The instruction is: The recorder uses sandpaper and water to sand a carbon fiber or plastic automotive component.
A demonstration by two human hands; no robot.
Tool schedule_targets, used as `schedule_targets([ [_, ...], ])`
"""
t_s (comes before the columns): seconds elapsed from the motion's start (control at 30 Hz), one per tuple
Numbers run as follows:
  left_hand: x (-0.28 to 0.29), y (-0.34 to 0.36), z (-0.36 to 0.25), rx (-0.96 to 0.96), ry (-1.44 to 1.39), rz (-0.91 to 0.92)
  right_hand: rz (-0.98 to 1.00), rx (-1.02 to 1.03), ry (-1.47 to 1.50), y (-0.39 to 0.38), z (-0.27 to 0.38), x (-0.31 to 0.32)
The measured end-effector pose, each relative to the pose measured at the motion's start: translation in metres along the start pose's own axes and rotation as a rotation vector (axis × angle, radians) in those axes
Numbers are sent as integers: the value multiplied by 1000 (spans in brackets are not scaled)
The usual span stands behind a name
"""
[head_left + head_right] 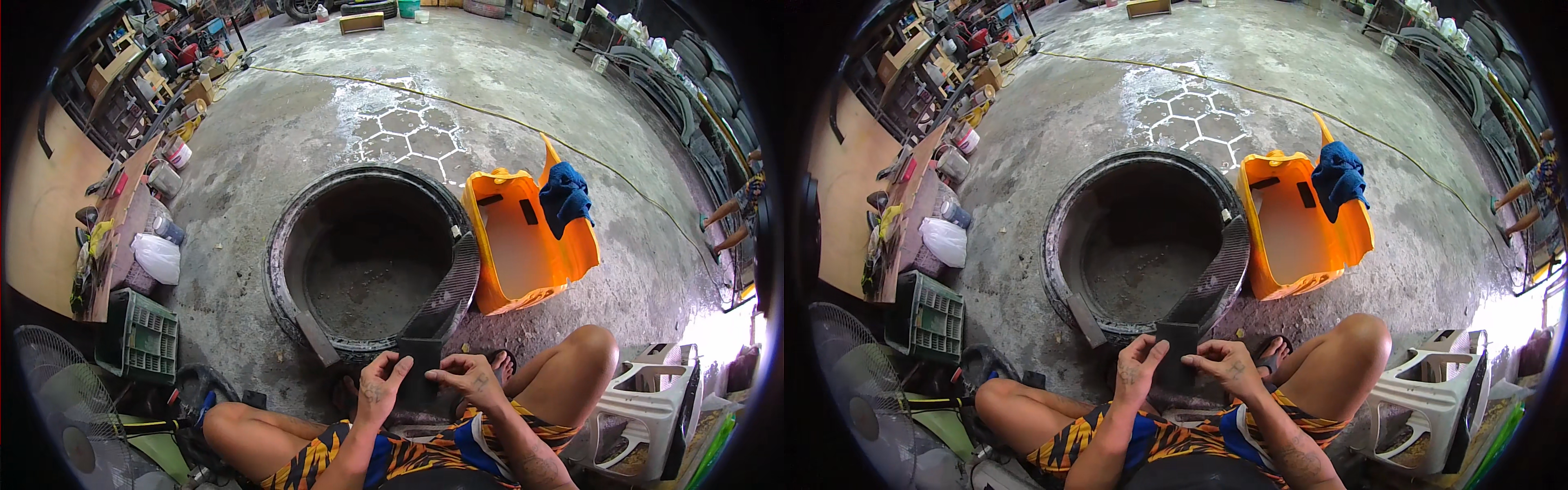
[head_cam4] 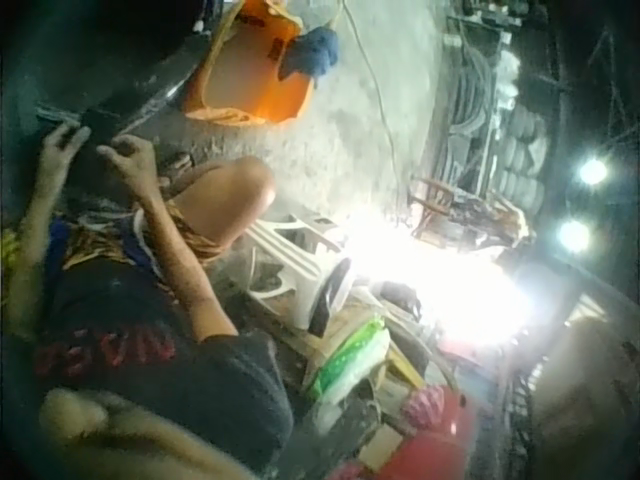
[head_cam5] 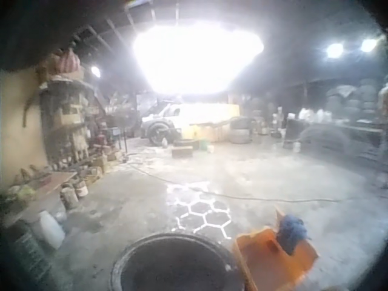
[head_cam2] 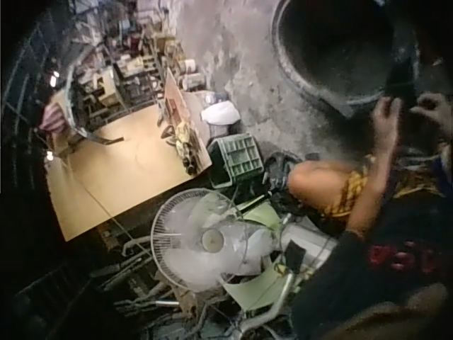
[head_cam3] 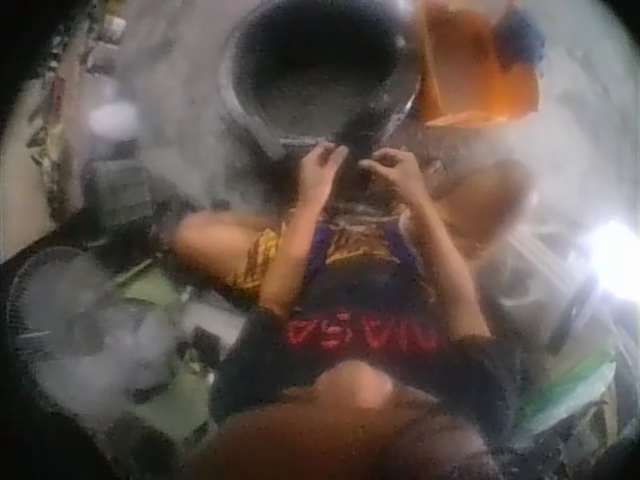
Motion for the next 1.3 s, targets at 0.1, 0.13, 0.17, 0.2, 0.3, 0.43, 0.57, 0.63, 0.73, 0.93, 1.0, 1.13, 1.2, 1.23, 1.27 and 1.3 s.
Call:
schedule_targets([
  [0.1, -1, -2, -3, -69, 90, 12, -15, 1, 103, 1, 1, -4],
  [0.13, 0, -3, -2, -71, 89, 10, -114, 12, 143, 0, 4, -1],
  [0.17, -3, -5, -5, -95, 139, 42, -217, 24, 182, -2, 6, 4],
  [0.2, -7, -6, -7, -119, 189, 74, -220, 26, 181, -1, 2, 7],
  [0.3, -12, -10, -19, -41, 107, 74, -155, 48, 192, 2, -9, 9],
  [0.43, -2, -4, -10, -59, 15, 18, -88, 84, 44, -2, 3, 2],
  [0.57, 1, -4, -10, -180, 123, 10, -101, 40, -25, -1, 2, 4],
  [0.63, 2, -1, -8, -134, 107, 33, -111, 46, -43, 0, 3, 2],
  [0.73, -9, -6, -24, -92, 18, 66, -166, 51, 17, -2, 0, 4],
  [0.93, -4, -12, -16, -133, 333, 183, -144, 77, 3, 2, -2, 3],
  [1.0, 0, -13, -19, -141, 339, 83, -86, -9, 24, -2, 4, -2],
  [1.13, 3, -12, -23, -159, 346, 61, 82, -91, -108, -7, 5, -5],
  [1.2, 5, -11, -12, -43, 312, 108, 59, -7, -136, -4, 3, -4],
  [1.23, 5, -14, -10, -43, 315, 107, 60, -6, -133, -4, 1, -2],
  [1.27, 4, -21, -6, 3, 223, 109, 44, -8, -91, -4, 2, 0],
  [1.3, 2, -28, -2, 48, 130, 112, 27, -9, -48, -3, 5, 2],
])
Point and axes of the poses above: each hand's wrist, its own y-axis towards the middle knuckle, its own x-axis out of the back of the hand, z = x × y, the point moved 6 cm from there along y, towards the middle knuckle, and after that the axes turned 5 degrees about -y, right-handed, at the moved point
